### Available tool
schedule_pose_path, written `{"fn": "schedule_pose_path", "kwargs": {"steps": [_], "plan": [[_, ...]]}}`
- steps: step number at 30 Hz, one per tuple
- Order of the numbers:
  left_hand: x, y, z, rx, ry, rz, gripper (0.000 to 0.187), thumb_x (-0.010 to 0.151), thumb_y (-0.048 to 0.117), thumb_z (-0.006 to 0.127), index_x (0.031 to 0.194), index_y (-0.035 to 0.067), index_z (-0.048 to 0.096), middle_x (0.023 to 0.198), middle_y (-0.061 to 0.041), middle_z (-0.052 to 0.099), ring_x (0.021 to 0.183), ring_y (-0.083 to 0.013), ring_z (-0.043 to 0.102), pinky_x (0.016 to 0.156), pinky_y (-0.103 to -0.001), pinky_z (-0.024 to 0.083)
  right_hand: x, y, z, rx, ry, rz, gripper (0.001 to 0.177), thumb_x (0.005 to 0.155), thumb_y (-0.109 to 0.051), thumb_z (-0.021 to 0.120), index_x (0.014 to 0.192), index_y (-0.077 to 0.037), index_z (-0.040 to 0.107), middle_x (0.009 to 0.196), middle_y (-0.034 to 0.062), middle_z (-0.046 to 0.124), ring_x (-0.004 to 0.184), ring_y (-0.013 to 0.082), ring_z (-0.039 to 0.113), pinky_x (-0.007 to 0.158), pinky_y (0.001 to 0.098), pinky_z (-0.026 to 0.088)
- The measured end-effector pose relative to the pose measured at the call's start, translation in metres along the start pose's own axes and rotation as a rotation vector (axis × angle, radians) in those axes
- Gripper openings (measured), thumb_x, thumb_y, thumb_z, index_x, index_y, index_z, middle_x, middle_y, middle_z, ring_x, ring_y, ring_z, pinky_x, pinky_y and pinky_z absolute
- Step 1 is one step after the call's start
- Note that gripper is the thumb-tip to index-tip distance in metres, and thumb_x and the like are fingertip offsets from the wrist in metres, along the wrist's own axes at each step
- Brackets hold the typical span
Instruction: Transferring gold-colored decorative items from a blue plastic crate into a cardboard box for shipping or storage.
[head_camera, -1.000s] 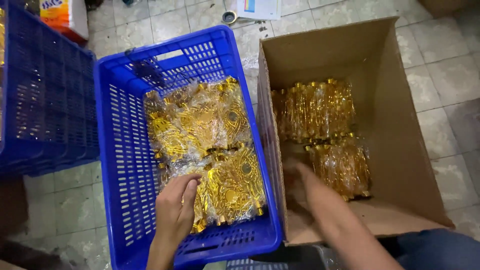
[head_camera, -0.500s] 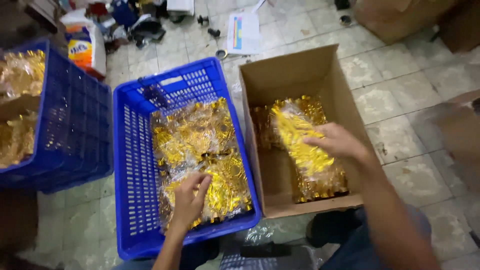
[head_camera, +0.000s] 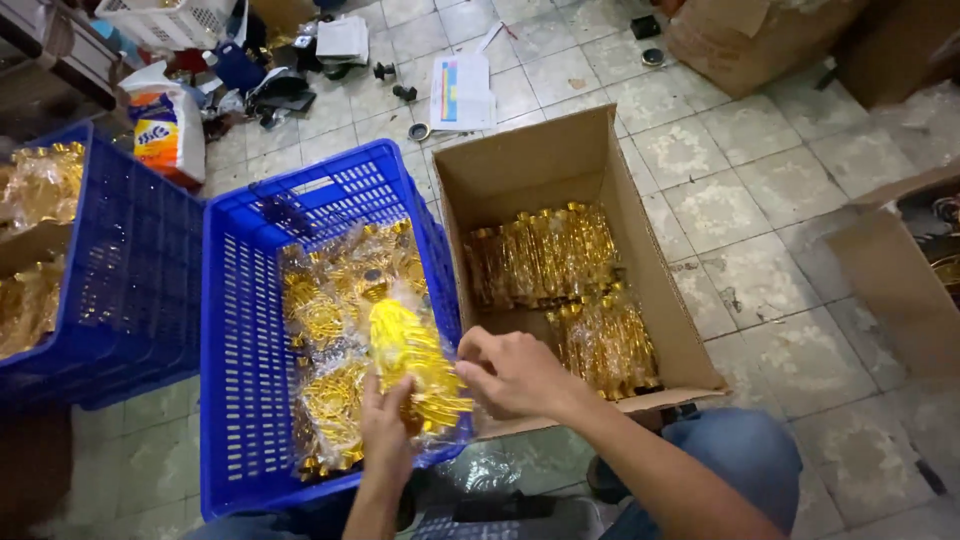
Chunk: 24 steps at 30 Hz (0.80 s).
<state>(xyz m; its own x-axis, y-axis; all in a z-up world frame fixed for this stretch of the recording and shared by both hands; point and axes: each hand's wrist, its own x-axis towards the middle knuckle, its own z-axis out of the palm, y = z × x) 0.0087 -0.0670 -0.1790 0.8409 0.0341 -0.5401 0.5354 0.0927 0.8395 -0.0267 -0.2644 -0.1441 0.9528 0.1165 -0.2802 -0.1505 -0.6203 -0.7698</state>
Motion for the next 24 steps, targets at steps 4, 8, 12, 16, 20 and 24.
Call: {"fn": "schedule_pose_path", "kwargs": {"steps": [4, 8, 12, 16, 20, 24], "plan": [[0.043, -0.007, -0.031, 0.095, 0.119, -0.055, 0.059, 0.100, 0.006, 0.057, 0.157, 0.011, 0.044, 0.099, -0.010, 0.059, 0.065, -0.0122, 0.048, 0.051, -0.020, 0.041, -0.009, 0.005, -0.021, -0.055, 0.027, 0.017, 0.031, 0.102, -0.040, 0.052, 0.121, -0.018, 0.062, 0.101, 0.0042, 0.076, 0.085, 0.0202, 0.073, 0.076, 0.0387, 0.059], [0.075, 0.001, -0.038, 0.278, 0.162, -0.180, 0.080, 0.097, -0.002, 0.054, 0.167, 0.020, 0.021, 0.130, -0.017, 0.056, 0.093, -0.0216, 0.053, 0.072, -0.033, 0.046, -0.012, 0.006, -0.028, -0.064, 0.079, -0.023, 0.037, 0.100, -0.041, 0.055, 0.128, -0.017, 0.062, 0.101, 0.0043, 0.077, 0.089, 0.0217, 0.073, 0.081, 0.0421, 0.057], [0.181, -0.067, -0.081, 0.242, 0.125, -0.046, 0.054, 0.075, -0.002, 0.063, 0.125, 0.012, 0.048, 0.104, -0.015, 0.048, 0.079, -0.0301, 0.049, 0.057, -0.039, 0.049, -0.008, 0.018, -0.026, -0.048, 0.160, -0.147, 0.033, 0.096, -0.032, 0.060, 0.122, -0.013, 0.065, 0.089, 0.0116, 0.079, 0.084, 0.0355, 0.076, 0.073, 0.0490, 0.060], [0.228, -0.041, -0.070, 0.221, 0.074, 0.029, 0.028, 0.086, 0.002, 0.054, 0.108, 0.016, 0.044, 0.091, -0.010, 0.048, 0.076, -0.0272, 0.046, 0.047, -0.031, 0.037, -0.012, 0.018, -0.033, -0.081, 0.140, -0.137, 0.034, 0.097, -0.031, 0.059, 0.123, -0.012, 0.066, 0.091, 0.0127, 0.078, 0.085, 0.0368, 0.075, 0.075, 0.0499, 0.059], [0.282, -0.013, -0.072, 0.451, 0.195, 0.157, 0.063, 0.093, 0.041, 0.066, 0.147, 0.015, 0.046, 0.124, -0.015, 0.059, 0.110, -0.0336, 0.056, 0.082, -0.041, 0.046, -0.011, 0.022, -0.033, -0.168, 0.092, -0.121, 0.034, 0.097, -0.029, 0.059, 0.125, -0.010, 0.065, 0.094, 0.0137, 0.078, 0.089, 0.0403, 0.074, 0.077, 0.0522, 0.059], [0.263, 0.021, -0.070, 1.012, 0.171, 0.271, 0.077, 0.087, 0.056, 0.073, 0.149, 0.016, 0.051, 0.134, -0.023, 0.063, 0.130, -0.0433, 0.057, 0.107, -0.054, 0.043, -0.009, 0.022, -0.034, -0.225, 0.048, -0.082, 0.036, 0.097, -0.030, 0.059, 0.128, -0.011, 0.065, 0.100, 0.0135, 0.078, 0.094, 0.0407, 0.074, 0.081, 0.0514, 0.059]]}}
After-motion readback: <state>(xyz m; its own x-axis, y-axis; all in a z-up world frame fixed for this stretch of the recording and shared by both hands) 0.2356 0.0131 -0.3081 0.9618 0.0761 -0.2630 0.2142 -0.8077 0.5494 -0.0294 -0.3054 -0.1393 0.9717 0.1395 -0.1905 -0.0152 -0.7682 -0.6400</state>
